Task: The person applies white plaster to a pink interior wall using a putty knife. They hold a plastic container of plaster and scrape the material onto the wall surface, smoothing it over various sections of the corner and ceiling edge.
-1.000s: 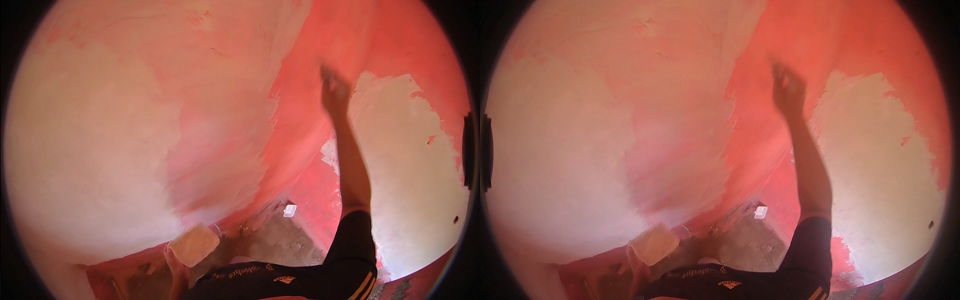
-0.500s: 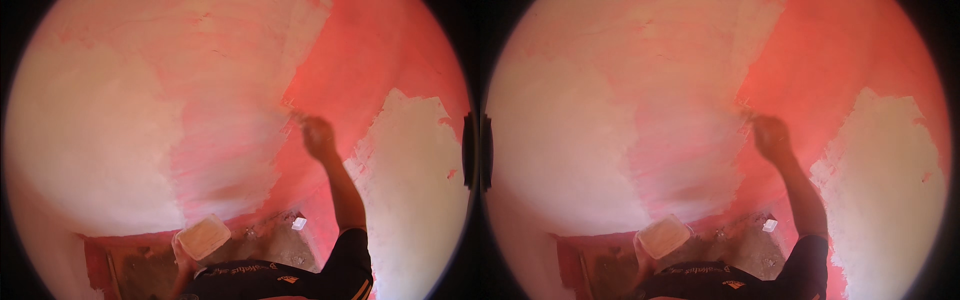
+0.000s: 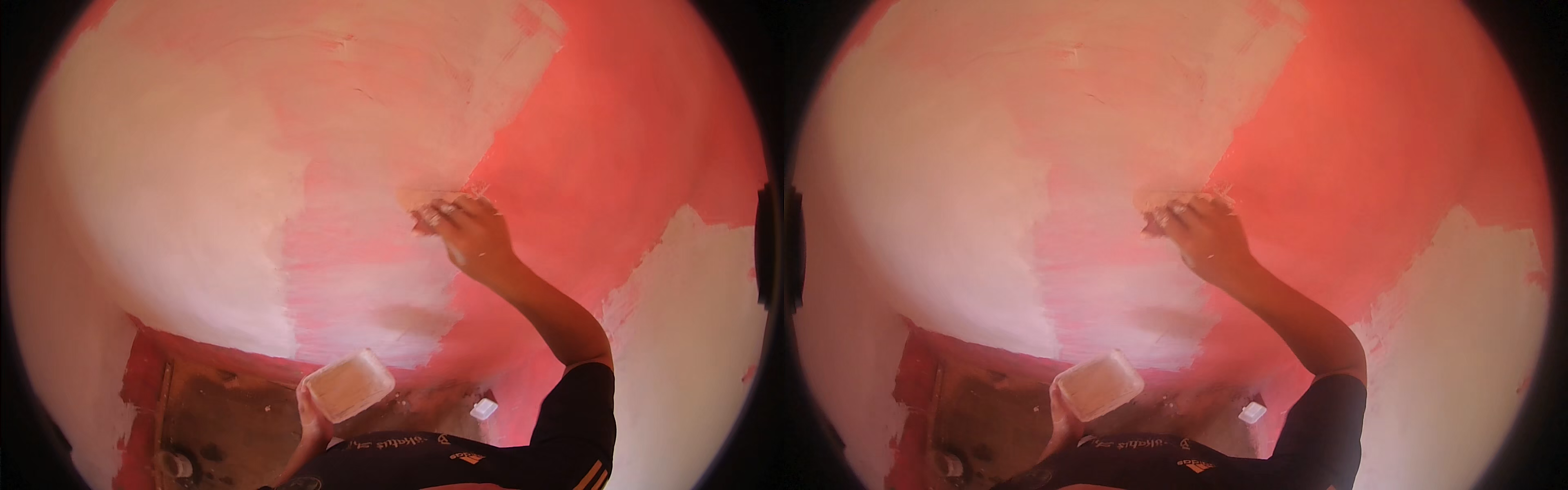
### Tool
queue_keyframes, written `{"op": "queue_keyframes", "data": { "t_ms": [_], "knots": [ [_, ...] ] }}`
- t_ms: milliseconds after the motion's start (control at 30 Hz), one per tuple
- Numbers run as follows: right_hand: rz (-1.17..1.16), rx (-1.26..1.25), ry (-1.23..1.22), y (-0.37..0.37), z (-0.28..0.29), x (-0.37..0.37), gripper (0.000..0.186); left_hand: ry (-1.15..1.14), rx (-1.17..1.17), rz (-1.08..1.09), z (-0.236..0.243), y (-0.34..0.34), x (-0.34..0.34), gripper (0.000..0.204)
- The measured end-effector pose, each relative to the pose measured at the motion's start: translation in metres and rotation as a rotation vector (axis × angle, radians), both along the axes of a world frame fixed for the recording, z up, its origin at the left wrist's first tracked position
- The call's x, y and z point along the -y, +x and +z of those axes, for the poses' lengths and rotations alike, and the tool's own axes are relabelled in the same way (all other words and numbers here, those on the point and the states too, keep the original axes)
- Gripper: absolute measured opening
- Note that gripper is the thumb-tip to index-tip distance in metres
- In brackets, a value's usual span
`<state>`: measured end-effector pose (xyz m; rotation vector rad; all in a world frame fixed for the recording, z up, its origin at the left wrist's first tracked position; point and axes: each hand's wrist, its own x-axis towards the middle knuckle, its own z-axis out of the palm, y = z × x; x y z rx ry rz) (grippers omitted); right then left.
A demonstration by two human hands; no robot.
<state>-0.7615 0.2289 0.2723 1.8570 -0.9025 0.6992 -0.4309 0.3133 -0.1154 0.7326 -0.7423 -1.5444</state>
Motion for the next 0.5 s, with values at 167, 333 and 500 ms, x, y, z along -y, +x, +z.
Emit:
{"op": "queue_keyframes", "data": {
  "t_ms": [167, 333, 500],
  "knots": [
    [-0.245, 0.147, -0.293, -0.068, 0.135, 0.031, 0.034, 0.052, 0.049, 0.151, -0.007, -0.035, 0.013, 0.048],
    [-0.350, -0.170, -0.164, -0.055, 0.061, 0.101, 0.032, 0.084, -0.084, 0.210, -0.005, -0.023, 0.009, 0.048],
    [0.038, -0.190, 0.064, -0.004, 0.007, 0.090, 0.037, 0.067, -0.121, 0.260, -0.013, -0.006, -0.007, 0.047]
  ]
}}
